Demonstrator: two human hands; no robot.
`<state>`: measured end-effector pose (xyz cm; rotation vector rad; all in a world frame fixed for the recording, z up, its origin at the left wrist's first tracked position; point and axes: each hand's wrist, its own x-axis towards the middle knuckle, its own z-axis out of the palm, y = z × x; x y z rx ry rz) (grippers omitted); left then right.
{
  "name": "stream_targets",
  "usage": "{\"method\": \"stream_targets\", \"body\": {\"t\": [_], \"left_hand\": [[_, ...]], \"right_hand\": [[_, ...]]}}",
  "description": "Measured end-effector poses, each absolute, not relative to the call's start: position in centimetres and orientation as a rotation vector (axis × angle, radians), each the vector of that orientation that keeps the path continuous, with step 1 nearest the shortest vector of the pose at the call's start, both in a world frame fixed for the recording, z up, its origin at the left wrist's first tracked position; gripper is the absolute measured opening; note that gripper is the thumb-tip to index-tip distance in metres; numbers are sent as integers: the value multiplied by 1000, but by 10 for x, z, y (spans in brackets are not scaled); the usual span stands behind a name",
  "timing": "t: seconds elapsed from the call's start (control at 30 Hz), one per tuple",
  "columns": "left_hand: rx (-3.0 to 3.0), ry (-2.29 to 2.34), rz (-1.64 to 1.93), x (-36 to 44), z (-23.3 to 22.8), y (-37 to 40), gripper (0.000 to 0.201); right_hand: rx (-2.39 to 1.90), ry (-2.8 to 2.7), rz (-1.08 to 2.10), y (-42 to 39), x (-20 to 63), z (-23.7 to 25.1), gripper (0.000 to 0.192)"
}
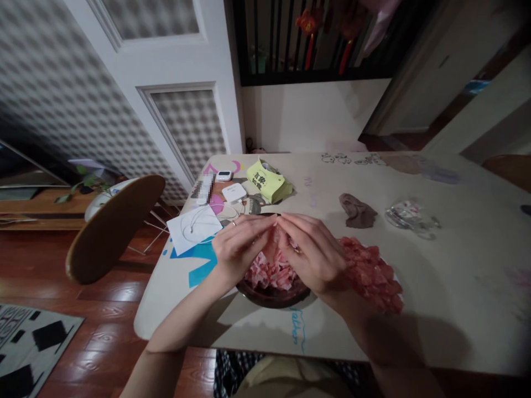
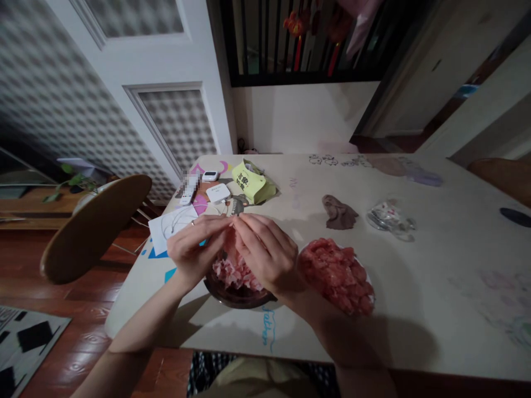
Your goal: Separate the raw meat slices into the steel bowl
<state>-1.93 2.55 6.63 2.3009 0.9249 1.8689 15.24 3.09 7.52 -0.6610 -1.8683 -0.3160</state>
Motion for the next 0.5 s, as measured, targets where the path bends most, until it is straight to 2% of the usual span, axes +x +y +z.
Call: {"method": "stream_targets", "body": {"t": [0.13,0.37,0.5], "left_hand": [[2227,949,1848,-18,71,22,32],[2167,1029,1756,-17,74,19,26],[2011,1079,1676,-17,77,17,16]], "right_hand": [[-649,-1831,-202,29,151,79,43],[-647,-1842,-183,29,156,79,45],[-639,-1836,-42,30,160,80,41]]}}
